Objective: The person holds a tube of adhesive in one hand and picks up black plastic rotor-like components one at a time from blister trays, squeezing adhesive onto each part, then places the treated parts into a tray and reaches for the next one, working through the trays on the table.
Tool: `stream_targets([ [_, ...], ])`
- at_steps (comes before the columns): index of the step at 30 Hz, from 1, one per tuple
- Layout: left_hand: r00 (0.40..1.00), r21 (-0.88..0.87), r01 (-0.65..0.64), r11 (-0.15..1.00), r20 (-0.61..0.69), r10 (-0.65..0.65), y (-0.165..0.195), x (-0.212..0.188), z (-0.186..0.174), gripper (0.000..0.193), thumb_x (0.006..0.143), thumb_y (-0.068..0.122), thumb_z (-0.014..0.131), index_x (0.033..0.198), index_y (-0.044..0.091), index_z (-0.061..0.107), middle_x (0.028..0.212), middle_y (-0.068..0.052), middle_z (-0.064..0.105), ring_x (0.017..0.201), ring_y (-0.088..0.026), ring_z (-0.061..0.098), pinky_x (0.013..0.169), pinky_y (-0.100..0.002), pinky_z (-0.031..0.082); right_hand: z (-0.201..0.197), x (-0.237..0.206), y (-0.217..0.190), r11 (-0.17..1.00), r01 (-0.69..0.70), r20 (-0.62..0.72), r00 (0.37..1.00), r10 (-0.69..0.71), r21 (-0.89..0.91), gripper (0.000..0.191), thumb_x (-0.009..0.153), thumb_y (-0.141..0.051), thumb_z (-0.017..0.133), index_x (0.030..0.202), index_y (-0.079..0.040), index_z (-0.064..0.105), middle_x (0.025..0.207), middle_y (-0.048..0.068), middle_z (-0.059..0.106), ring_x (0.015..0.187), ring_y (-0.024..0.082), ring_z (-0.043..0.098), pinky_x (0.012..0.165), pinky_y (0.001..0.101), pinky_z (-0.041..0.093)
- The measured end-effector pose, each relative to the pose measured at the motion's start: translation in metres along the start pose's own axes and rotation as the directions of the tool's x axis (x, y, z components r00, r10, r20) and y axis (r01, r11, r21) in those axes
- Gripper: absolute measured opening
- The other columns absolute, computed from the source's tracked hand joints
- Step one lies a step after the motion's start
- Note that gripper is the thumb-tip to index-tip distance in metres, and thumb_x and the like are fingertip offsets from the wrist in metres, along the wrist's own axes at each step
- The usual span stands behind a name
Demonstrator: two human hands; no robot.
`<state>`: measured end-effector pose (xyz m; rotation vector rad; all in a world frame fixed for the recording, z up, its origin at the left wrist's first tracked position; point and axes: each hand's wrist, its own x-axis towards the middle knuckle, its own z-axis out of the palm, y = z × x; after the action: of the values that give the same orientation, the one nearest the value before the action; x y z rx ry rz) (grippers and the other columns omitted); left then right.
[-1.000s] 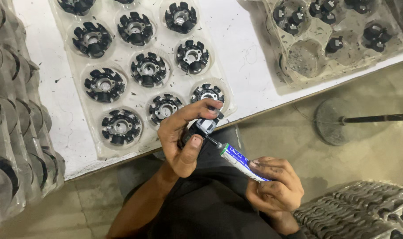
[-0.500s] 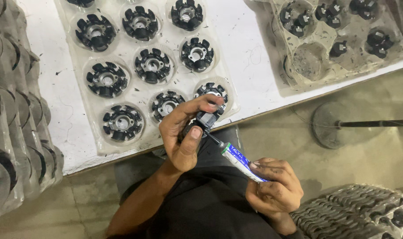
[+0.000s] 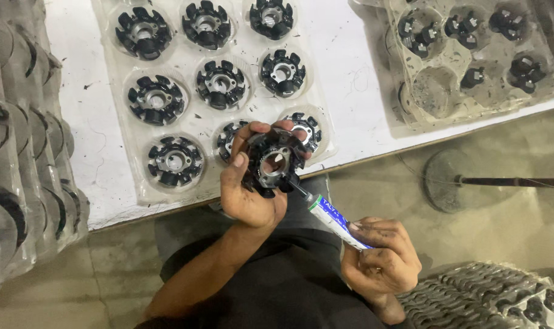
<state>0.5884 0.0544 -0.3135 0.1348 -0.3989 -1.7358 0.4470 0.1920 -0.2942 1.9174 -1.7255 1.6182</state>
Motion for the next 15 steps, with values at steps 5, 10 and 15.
stream_targets([
  [5,0.969,-0.194,0.12,0.974,-0.19,-0.158,0.001,-0.007,0.003,0.052,0.097,0.04,0.055,0.135,0.005,0.057,0.133,-0.024,0.061,0.123,-0.042,0.063,0.1,-0.058,0.055,0.01,-0.003,0.003,0.999,-0.017,-0.078,0.997,0.02,0.049,0.043,0.074,0.021,0.072,0.076,-0.007,0.04,0.097,0.018,0.069,0.085,0.029,0.07,0.073,0.0401,0.066],
  [10,0.948,-0.253,0.162,0.954,-0.226,-0.222,0.004,-0.012,0.005,0.051,0.097,0.04,0.056,0.134,0.004,0.058,0.132,-0.024,0.062,0.121,-0.044,0.063,0.097,-0.059,0.055,0.01,-0.001,0.004,0.997,0.006,-0.046,0.999,-0.003,0.071,0.039,0.071,0.019,0.069,0.074,-0.007,0.04,0.097,0.019,0.067,0.087,0.031,0.07,0.077,0.0445,0.066],
  [15,0.937,-0.276,0.183,0.944,-0.242,-0.253,0.004,-0.012,0.005,0.049,0.097,0.039,0.058,0.13,0.003,0.061,0.129,-0.025,0.063,0.119,-0.045,0.063,0.095,-0.058,0.055,0.008,-0.001,0.004,0.998,0.031,-0.005,1.0,-0.031,0.052,0.04,0.069,0.019,0.07,0.073,-0.007,0.04,0.095,0.018,0.067,0.085,0.031,0.07,0.077,0.0447,0.065],
])
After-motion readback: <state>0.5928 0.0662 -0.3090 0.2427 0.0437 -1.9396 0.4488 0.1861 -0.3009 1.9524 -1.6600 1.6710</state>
